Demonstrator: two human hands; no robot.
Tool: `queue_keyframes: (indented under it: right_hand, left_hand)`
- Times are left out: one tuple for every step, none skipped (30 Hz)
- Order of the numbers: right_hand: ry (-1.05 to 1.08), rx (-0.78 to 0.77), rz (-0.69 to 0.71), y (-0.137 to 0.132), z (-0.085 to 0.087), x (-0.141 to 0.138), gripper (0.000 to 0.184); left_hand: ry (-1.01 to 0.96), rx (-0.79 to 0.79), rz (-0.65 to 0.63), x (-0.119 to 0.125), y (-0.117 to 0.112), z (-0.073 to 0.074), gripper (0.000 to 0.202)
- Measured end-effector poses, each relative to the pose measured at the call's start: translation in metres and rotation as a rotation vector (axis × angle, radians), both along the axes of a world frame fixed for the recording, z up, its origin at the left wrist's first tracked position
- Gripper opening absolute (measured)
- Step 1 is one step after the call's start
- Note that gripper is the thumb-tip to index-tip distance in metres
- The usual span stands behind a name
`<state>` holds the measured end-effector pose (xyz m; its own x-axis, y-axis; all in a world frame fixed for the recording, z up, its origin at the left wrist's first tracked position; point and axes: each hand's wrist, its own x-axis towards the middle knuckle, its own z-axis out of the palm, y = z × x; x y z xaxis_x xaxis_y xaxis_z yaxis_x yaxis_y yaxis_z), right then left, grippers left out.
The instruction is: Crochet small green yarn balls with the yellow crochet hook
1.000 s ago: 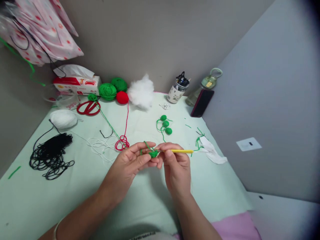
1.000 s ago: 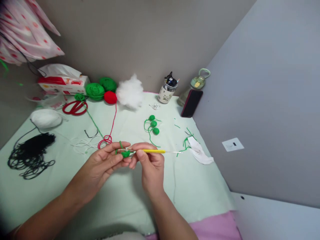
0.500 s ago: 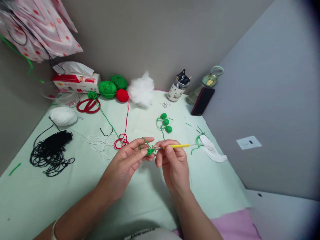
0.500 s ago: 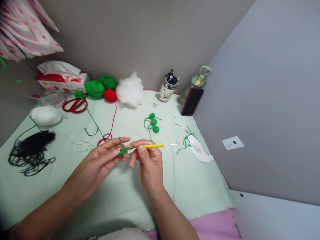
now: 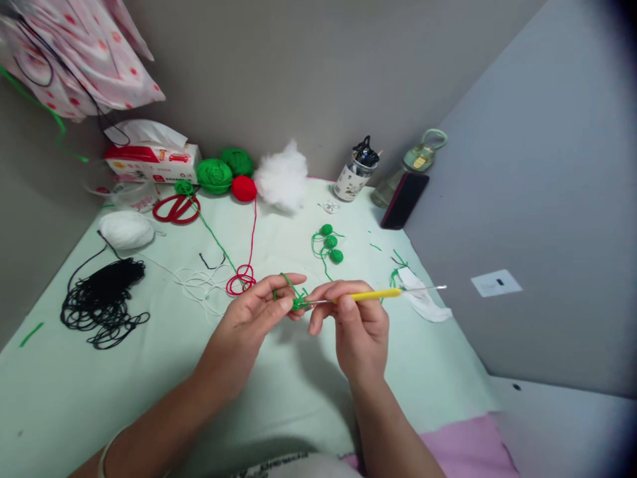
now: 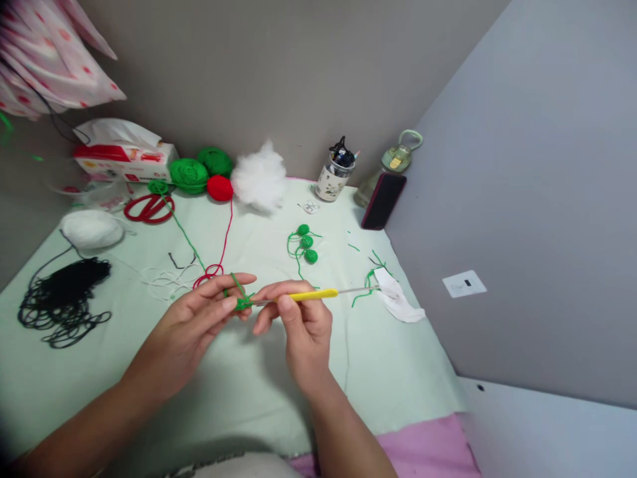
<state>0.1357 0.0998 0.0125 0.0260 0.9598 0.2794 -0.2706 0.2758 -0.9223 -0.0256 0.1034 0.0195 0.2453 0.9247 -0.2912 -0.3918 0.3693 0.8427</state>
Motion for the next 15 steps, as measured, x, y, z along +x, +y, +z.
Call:
queue_keyframes:
  right_hand:
    - [-0.023,0.018,-0.015,-0.0009,0.0,-0.0006,0.018]
    - [-0.05,0.042,-0.031,-0.0019,0.0,-0.0013,0.018]
    - [-0.08,0.07,-0.048,-0.0029,-0.0001,-0.0019,0.018]
    - [-0.111,0.1,-0.066,-0.0038,-0.0003,-0.0024,0.019]
    - [-0.138,0.128,-0.08,-0.0047,-0.0006,-0.0027,0.02]
    - [-0.16,0.156,-0.091,-0.0055,-0.001,-0.0029,0.021]
    - [-0.18,0.181,-0.098,-0.0062,-0.0014,-0.0027,0.022]
    - [-0.201,0.204,-0.102,-0.0067,-0.0019,-0.0024,0.023]
    - [-0.223,0.224,-0.103,-0.0071,-0.0024,-0.0018,0.023]
    - [-0.246,0.241,-0.102,-0.0073,-0.0029,-0.001,0.023]
    - [-0.27,0.253,-0.102,-0.0073,-0.0033,-0.0002,0.023]
    - [-0.294,0.265,-0.104,-0.0072,-0.0038,0.0005,0.023]
    - [-0.319,0.282,-0.111,-0.007,-0.0041,0.0012,0.022]
    - [-0.344,0.303,-0.121,-0.0067,-0.0044,0.0016,0.023]
    - [-0.375,0.328,-0.129,-0.0064,-0.0045,0.0019,0.023]
  left_hand:
    - [0.015,0.019,0.002,-0.0002,-0.0004,-0.0018,0.024]
    - [0.03,0.039,0.008,-0.0004,-0.0009,-0.0034,0.024]
    - [0.047,0.06,0.018,-0.0006,-0.0014,-0.0045,0.024]
    - [0.068,0.083,0.032,-0.0007,-0.0019,-0.0052,0.024]
    - [0.091,0.107,0.046,-0.0008,-0.0024,-0.0053,0.023]
    - [0.113,0.132,0.058,-0.0008,-0.0027,-0.0049,0.021]
    - [0.134,0.155,0.066,-0.0008,-0.0031,-0.0042,0.02]
    - [0.149,0.175,0.071,-0.0007,-0.0034,-0.0034,0.019]
    - [0.16,0.191,0.074,-0.0007,-0.0037,-0.0027,0.019]
    - [0.165,0.201,0.075,-0.0006,-0.004,-0.0023,0.019]
    - [0.166,0.208,0.078,-0.0004,-0.0044,-0.0022,0.02]
    - [0.167,0.209,0.083,-0.0002,-0.0048,-0.0026,0.02]
    - [0.169,0.208,0.092,0.0002,-0.0052,-0.0033,0.022]
    - [0.174,0.206,0.103,0.0006,-0.0057,-0.0042,0.023]
    - [0.181,0.201,0.118,0.0012,-0.0063,-0.0052,0.025]
